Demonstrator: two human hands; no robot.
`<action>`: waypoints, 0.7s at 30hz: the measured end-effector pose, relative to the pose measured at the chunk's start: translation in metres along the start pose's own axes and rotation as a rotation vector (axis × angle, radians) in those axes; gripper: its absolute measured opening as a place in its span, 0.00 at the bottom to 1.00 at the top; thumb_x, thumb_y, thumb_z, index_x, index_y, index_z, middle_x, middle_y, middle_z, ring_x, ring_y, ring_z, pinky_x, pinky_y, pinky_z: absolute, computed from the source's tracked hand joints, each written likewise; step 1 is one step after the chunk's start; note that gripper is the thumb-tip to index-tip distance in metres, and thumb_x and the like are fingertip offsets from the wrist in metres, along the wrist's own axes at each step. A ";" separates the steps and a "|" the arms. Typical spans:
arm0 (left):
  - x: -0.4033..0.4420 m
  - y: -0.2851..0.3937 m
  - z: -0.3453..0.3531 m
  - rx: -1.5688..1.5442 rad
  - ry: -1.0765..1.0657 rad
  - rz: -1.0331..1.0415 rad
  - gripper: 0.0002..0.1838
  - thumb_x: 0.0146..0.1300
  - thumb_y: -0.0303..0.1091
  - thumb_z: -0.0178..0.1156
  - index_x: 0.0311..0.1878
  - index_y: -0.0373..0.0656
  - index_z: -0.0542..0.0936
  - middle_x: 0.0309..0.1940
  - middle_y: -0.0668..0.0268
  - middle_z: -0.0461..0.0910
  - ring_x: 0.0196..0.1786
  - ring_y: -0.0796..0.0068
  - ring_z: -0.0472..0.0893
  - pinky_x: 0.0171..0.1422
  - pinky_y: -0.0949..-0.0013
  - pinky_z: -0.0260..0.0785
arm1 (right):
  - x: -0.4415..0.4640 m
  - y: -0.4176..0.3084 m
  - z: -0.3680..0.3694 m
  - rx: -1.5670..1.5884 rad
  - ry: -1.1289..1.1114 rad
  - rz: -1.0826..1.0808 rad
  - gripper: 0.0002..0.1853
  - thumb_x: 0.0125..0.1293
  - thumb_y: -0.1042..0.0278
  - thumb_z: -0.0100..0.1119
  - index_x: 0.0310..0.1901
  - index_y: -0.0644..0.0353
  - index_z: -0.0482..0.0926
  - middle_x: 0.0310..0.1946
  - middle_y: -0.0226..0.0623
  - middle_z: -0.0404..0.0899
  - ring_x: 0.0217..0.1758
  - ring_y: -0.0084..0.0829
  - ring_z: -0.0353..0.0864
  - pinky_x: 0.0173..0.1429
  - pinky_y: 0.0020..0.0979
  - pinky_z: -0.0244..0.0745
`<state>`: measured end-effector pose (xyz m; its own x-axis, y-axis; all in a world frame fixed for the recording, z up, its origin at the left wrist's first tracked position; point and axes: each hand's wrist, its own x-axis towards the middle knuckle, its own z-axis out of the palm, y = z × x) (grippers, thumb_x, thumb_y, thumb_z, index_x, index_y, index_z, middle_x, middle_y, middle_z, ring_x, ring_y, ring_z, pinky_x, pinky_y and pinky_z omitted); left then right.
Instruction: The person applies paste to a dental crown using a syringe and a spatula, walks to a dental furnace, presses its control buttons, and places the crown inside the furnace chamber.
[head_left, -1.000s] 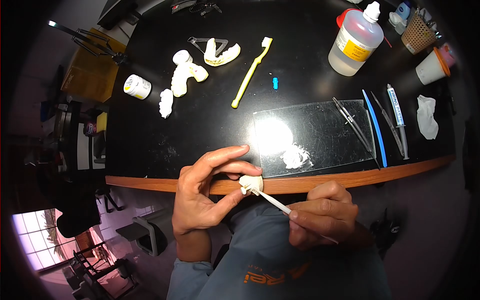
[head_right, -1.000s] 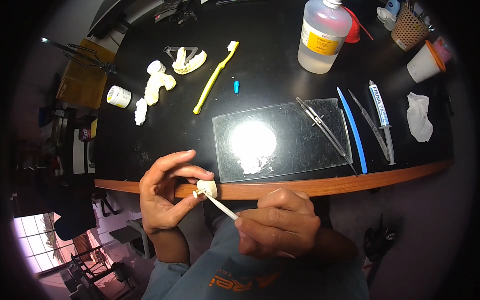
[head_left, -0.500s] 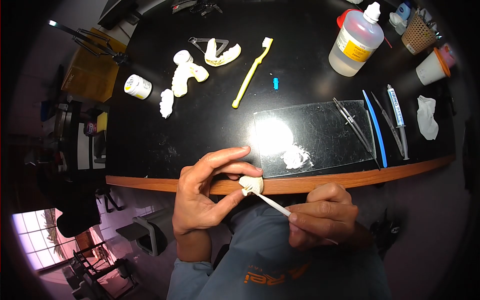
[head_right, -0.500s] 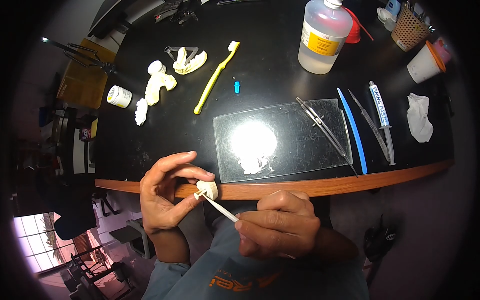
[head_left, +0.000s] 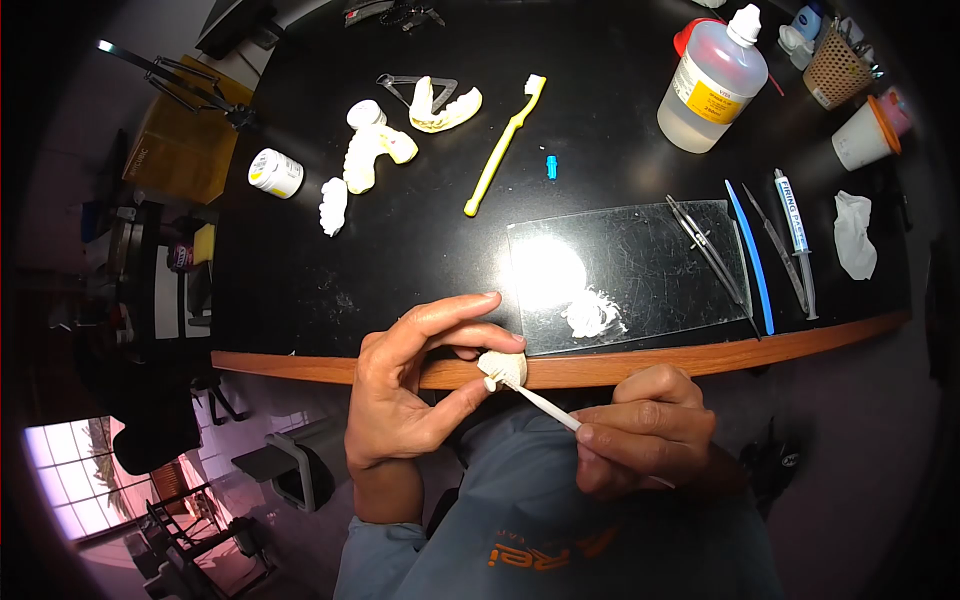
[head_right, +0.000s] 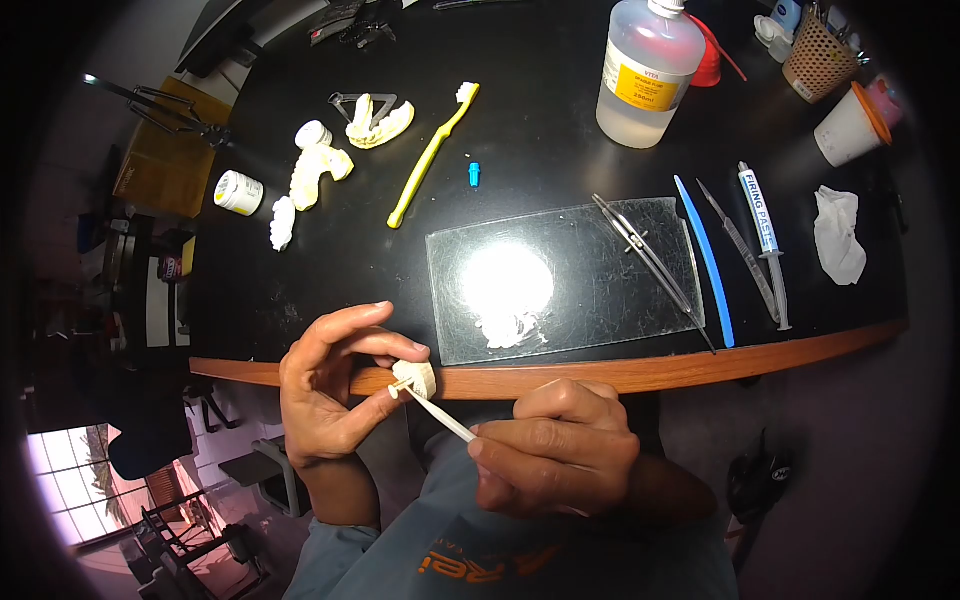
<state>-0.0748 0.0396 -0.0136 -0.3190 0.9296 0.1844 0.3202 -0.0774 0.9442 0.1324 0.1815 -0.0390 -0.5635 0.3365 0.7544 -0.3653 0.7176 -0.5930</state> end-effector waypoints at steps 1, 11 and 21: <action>0.000 0.000 0.000 0.000 0.001 -0.003 0.38 0.53 0.20 0.77 0.69 0.30 0.74 0.47 0.52 0.91 0.51 0.72 0.89 0.55 0.71 0.72 | 0.000 0.000 0.000 -0.002 0.003 -0.001 0.06 0.61 0.71 0.73 0.40 0.55 0.88 0.32 0.28 0.90 0.29 0.21 0.77 0.25 0.22 0.72; 0.000 -0.001 -0.001 -0.001 -0.003 0.009 0.38 0.53 0.20 0.77 0.69 0.30 0.74 0.47 0.52 0.91 0.52 0.72 0.88 0.55 0.72 0.72 | 0.000 0.000 0.000 0.010 0.008 -0.001 0.07 0.60 0.72 0.73 0.40 0.56 0.88 0.32 0.29 0.90 0.29 0.21 0.77 0.25 0.22 0.72; 0.000 0.000 0.000 -0.001 0.001 -0.004 0.38 0.53 0.20 0.78 0.69 0.30 0.74 0.47 0.52 0.91 0.51 0.72 0.88 0.56 0.71 0.72 | -0.001 -0.001 0.000 0.006 0.002 0.008 0.07 0.60 0.72 0.74 0.40 0.56 0.89 0.32 0.29 0.90 0.29 0.21 0.77 0.25 0.22 0.72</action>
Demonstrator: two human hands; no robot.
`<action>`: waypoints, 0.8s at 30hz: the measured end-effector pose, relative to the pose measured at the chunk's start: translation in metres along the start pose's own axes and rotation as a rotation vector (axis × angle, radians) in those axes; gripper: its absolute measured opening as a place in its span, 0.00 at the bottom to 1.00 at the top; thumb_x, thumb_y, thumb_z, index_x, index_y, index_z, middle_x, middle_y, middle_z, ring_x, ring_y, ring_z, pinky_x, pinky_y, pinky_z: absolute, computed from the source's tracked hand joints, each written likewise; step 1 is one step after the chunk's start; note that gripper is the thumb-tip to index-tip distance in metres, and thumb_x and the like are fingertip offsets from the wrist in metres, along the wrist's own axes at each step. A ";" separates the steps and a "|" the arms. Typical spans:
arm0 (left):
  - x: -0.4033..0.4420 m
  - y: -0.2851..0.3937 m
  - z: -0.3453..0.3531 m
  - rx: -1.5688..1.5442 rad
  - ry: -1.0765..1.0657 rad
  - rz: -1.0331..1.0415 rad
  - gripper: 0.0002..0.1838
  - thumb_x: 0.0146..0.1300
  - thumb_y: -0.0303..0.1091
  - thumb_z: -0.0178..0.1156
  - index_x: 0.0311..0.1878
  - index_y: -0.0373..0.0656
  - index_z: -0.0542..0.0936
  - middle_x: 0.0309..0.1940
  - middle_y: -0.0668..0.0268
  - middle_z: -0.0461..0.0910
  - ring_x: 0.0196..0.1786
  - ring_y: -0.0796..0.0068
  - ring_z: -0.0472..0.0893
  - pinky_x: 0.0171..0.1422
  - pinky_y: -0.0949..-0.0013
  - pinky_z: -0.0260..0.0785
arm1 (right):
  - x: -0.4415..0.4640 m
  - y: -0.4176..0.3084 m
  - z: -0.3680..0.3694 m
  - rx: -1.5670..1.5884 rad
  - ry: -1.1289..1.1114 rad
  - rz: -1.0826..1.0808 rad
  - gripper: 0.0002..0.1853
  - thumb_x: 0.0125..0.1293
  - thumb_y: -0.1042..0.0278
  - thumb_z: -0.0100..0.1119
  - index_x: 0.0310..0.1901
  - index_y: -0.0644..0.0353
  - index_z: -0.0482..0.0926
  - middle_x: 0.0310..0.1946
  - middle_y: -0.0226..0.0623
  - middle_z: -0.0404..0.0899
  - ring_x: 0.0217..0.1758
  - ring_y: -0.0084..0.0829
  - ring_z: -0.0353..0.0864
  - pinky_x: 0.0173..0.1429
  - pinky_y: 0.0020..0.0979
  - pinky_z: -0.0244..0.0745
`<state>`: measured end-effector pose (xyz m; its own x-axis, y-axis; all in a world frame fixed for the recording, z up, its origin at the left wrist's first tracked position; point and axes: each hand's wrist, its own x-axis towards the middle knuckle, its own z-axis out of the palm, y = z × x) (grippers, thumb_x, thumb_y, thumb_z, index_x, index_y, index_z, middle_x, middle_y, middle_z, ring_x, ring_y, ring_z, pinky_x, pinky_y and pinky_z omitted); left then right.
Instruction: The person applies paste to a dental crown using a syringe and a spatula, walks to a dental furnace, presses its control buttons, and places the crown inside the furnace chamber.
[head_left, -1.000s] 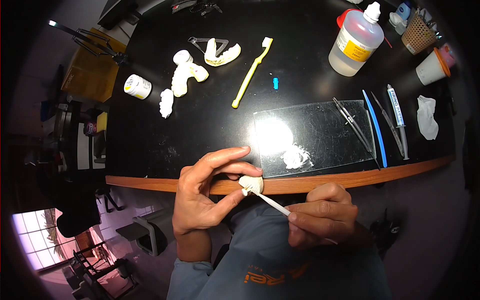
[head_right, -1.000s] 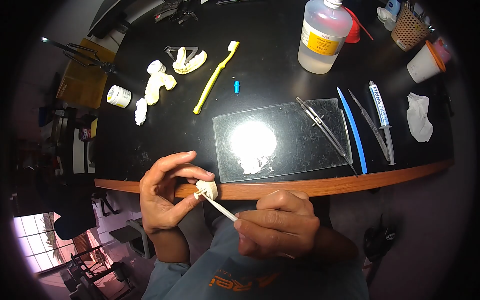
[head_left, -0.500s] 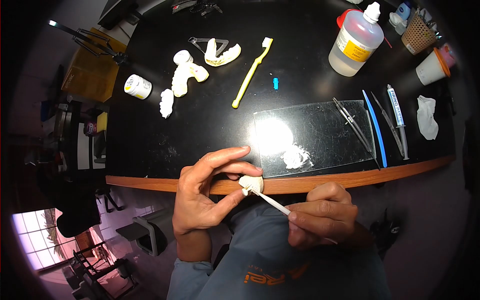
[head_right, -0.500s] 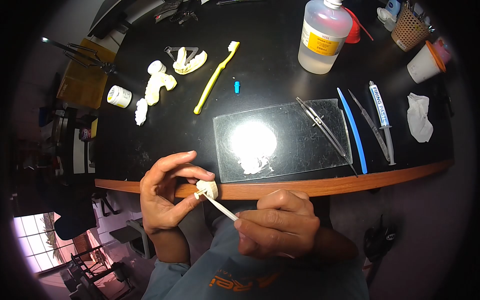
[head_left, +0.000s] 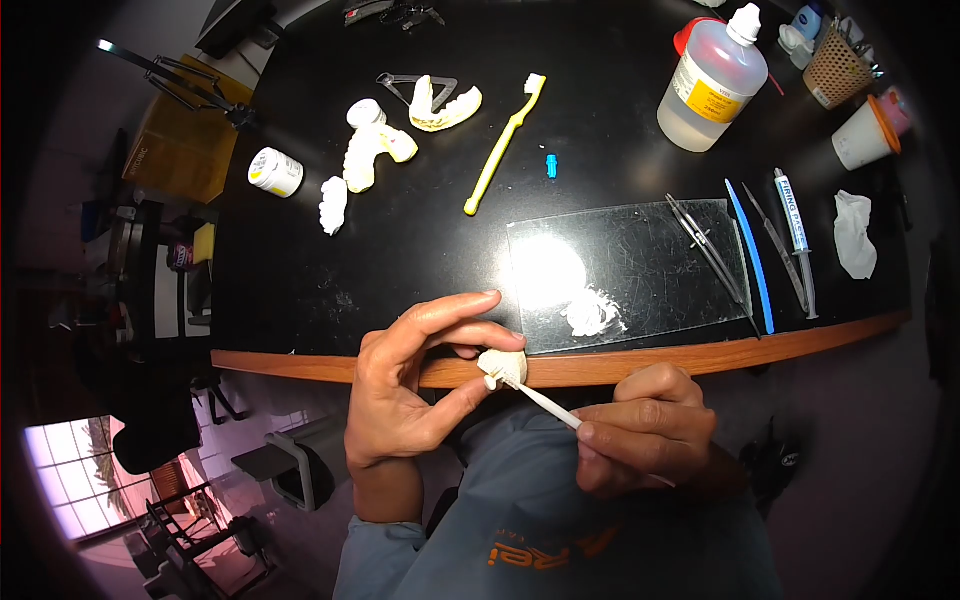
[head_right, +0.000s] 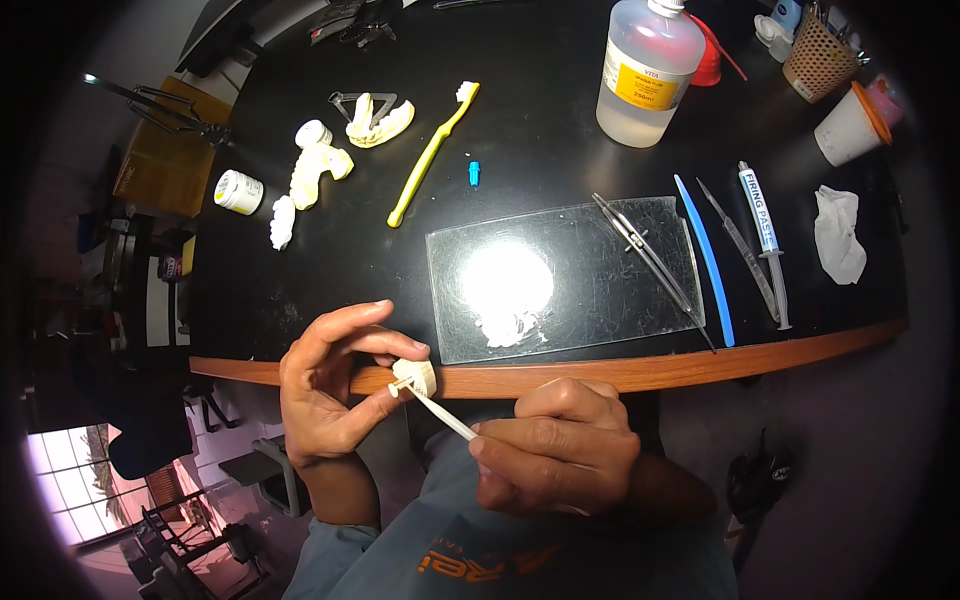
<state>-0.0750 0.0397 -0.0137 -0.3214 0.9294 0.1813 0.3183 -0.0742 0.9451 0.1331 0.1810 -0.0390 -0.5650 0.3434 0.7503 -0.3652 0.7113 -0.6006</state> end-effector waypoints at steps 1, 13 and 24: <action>0.000 0.000 0.000 0.001 0.000 0.002 0.38 0.53 0.20 0.78 0.69 0.30 0.74 0.47 0.52 0.91 0.51 0.72 0.88 0.56 0.71 0.72 | 0.000 0.000 0.000 0.002 0.003 -0.003 0.07 0.60 0.71 0.74 0.40 0.56 0.89 0.32 0.29 0.90 0.29 0.21 0.77 0.25 0.22 0.72; 0.001 0.000 0.000 0.004 -0.003 0.010 0.39 0.52 0.19 0.77 0.69 0.30 0.74 0.47 0.51 0.91 0.52 0.72 0.88 0.55 0.71 0.72 | 0.000 0.000 0.000 -0.006 -0.002 -0.002 0.07 0.62 0.70 0.75 0.41 0.56 0.88 0.32 0.29 0.90 0.29 0.22 0.76 0.25 0.21 0.71; 0.000 -0.001 0.000 0.004 -0.002 0.010 0.38 0.53 0.20 0.78 0.69 0.30 0.74 0.47 0.52 0.91 0.52 0.72 0.88 0.55 0.71 0.72 | -0.001 0.001 -0.001 -0.006 0.000 -0.011 0.06 0.63 0.68 0.75 0.40 0.56 0.89 0.32 0.29 0.90 0.29 0.21 0.76 0.25 0.22 0.71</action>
<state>-0.0758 0.0400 -0.0149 -0.3160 0.9295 0.1900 0.3249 -0.0821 0.9422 0.1343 0.1819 -0.0404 -0.5606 0.3353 0.7571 -0.3668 0.7192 -0.5901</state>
